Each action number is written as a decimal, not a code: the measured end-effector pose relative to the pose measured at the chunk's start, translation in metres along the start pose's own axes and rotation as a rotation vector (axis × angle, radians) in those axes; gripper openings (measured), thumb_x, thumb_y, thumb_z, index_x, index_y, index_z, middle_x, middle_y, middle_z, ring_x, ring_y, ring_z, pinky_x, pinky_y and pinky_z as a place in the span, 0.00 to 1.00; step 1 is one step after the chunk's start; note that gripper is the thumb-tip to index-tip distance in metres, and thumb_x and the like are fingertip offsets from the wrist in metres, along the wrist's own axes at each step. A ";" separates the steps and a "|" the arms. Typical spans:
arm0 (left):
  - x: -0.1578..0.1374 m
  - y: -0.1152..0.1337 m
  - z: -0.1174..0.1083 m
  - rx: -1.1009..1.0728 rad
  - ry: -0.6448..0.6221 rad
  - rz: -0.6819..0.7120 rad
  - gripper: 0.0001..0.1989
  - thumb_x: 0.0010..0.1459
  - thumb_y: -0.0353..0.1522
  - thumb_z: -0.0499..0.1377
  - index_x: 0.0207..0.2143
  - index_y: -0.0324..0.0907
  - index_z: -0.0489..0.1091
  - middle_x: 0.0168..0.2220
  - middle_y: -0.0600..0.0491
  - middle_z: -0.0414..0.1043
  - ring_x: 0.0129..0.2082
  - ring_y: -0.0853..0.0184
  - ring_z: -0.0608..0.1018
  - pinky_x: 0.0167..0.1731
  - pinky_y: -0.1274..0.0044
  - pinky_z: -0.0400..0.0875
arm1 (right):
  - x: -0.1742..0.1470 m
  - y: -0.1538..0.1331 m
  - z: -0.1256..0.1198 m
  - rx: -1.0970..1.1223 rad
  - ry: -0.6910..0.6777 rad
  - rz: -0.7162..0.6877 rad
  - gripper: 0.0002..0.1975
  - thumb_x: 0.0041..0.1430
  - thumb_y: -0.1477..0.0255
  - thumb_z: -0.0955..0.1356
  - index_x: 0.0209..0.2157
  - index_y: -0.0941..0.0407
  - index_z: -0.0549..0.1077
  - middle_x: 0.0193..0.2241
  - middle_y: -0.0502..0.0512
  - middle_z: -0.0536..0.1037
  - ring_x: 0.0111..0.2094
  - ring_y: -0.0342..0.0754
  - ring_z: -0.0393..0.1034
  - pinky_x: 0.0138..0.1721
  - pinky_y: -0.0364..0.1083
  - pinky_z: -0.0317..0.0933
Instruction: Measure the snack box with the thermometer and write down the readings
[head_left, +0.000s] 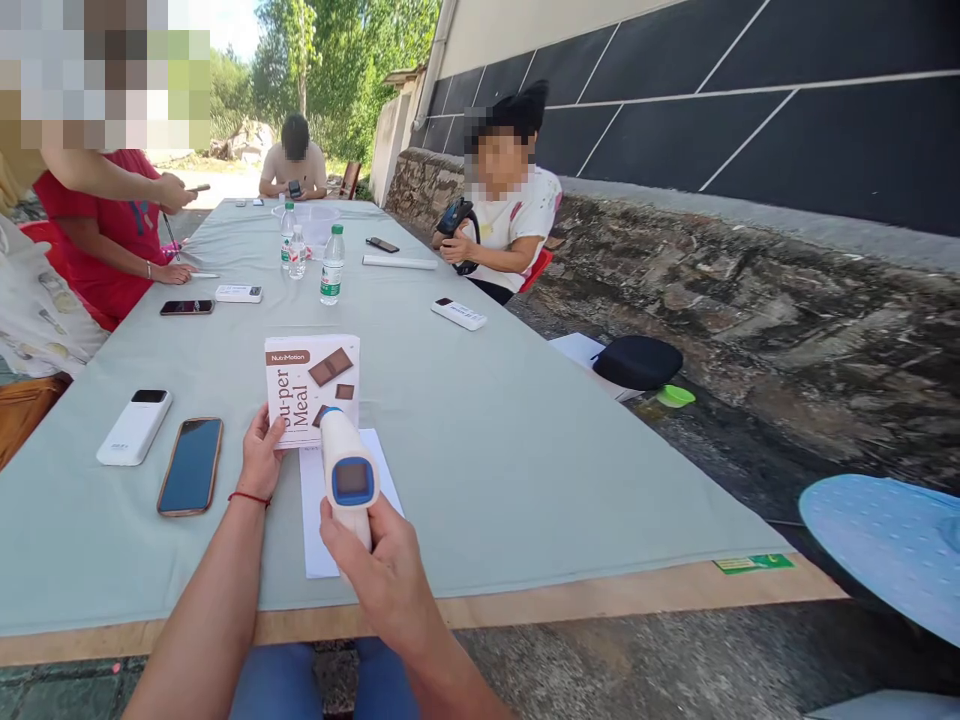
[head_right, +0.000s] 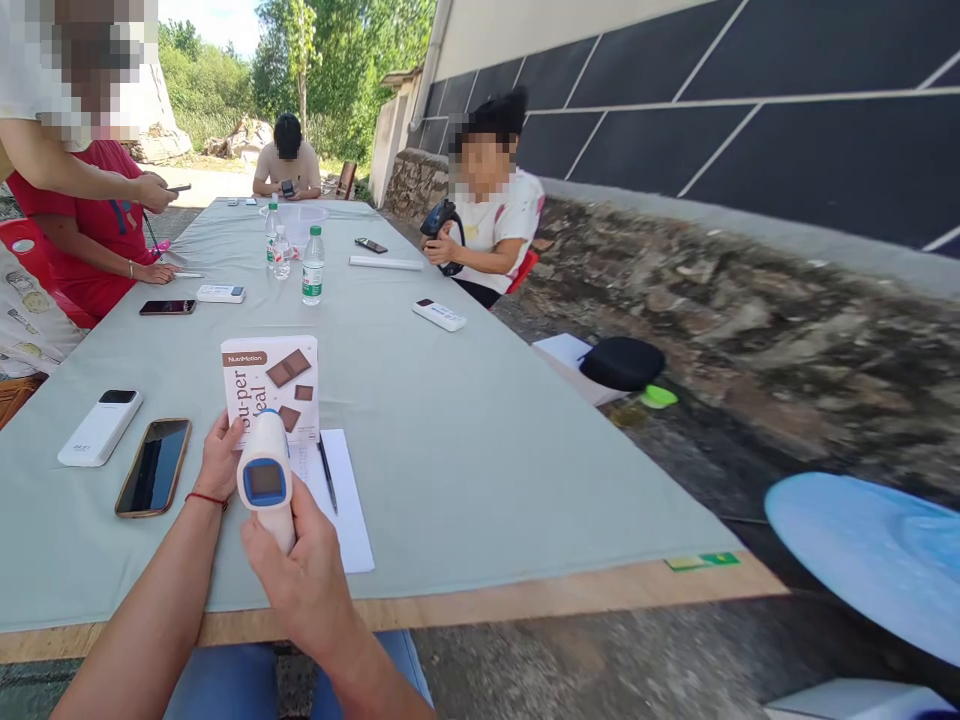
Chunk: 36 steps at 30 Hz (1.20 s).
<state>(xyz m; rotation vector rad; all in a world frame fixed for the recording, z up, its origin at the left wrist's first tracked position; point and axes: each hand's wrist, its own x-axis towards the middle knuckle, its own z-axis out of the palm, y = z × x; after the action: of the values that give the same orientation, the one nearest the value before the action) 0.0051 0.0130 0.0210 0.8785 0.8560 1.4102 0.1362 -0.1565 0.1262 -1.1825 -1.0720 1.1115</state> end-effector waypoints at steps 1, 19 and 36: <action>0.000 0.000 -0.001 -0.001 0.000 -0.004 0.34 0.46 0.44 0.72 0.55 0.43 0.71 0.52 0.46 0.76 0.45 0.59 0.80 0.42 0.70 0.75 | 0.004 0.004 -0.004 -0.028 0.026 0.007 0.17 0.52 0.60 0.69 0.39 0.57 0.76 0.24 0.48 0.71 0.23 0.44 0.60 0.24 0.43 0.59; -0.001 0.004 0.002 0.016 0.031 -0.030 0.40 0.43 0.46 0.74 0.57 0.43 0.70 0.60 0.42 0.70 0.54 0.53 0.76 0.45 0.67 0.77 | 0.082 0.089 -0.157 -1.319 0.275 0.406 0.25 0.63 0.67 0.63 0.61 0.56 0.66 0.47 0.64 0.80 0.46 0.57 0.75 0.39 0.47 0.61; -0.001 -0.001 0.003 0.036 0.045 -0.034 0.40 0.44 0.45 0.73 0.59 0.43 0.69 0.64 0.41 0.66 0.59 0.49 0.73 0.51 0.62 0.76 | 0.080 0.112 -0.164 -1.443 0.395 0.020 0.21 0.61 0.64 0.67 0.54 0.58 0.74 0.50 0.67 0.74 0.49 0.61 0.69 0.45 0.53 0.61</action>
<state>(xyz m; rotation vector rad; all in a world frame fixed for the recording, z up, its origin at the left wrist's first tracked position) 0.0086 0.0125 0.0213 0.8582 0.9291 1.3932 0.3012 -0.0946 0.0044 -2.3604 -1.5363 -0.1075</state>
